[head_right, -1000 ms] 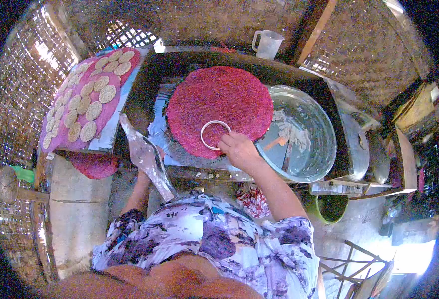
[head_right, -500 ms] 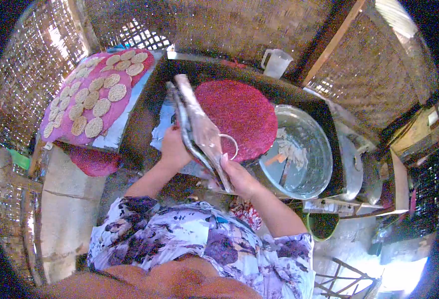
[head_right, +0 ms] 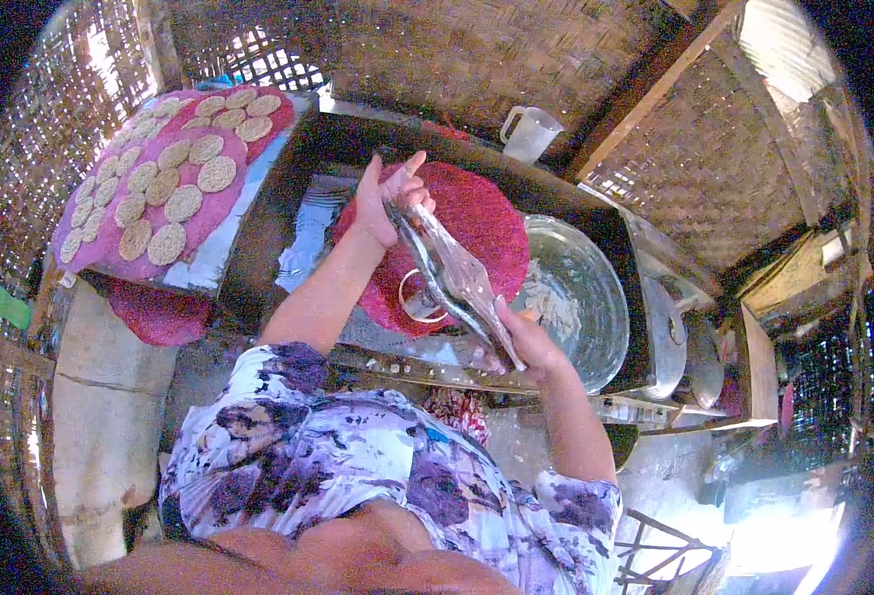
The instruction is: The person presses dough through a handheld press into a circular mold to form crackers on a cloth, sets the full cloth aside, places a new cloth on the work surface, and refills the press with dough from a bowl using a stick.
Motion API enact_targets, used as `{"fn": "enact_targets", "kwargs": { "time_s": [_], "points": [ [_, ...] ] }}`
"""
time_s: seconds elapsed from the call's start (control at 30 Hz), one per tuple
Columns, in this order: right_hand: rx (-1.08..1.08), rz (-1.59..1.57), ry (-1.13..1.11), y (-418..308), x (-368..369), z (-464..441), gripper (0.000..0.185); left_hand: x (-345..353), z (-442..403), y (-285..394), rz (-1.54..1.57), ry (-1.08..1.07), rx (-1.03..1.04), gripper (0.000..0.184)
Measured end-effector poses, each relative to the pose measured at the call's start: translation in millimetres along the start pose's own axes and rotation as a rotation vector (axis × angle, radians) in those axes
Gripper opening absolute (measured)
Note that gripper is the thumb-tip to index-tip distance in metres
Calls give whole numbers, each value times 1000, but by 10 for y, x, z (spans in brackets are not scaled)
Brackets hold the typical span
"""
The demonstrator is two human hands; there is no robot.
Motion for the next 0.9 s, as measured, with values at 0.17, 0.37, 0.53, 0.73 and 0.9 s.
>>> {"fn": "enact_targets", "kwargs": {
  "time_s": [0.17, 0.37, 0.53, 0.73, 0.9],
  "points": [
    [23, 310, 241, -168, -270, 61, 57, -237, -75, -77, 25, 35, 35, 64],
    [91, 479, 281, -246, -310, 76, 56, -406, 19, -85, 29, 84, 75, 54],
    [27, 438, 225, -112, -286, -106, 53, -465, 152, 68, -28, 216, 88, 53],
    [-57, 498, 253, -268, -158, -299, 51, -316, 59, 384, -139, 176, 126, 55],
    [-123, 624, 399, -405, -258, -281, 50, -312, -67, 362, -116, 72, 124, 54]
  ]
}}
Point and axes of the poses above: each hand's wrist, its own z-axis away from the middle knuckle, its own x-axis out of the palm, y = z × x, the point moved 9 cm from there along -z, towards the middle knuckle, and after that the axes turned 10 degrees about -y, right-handed, at the moved point
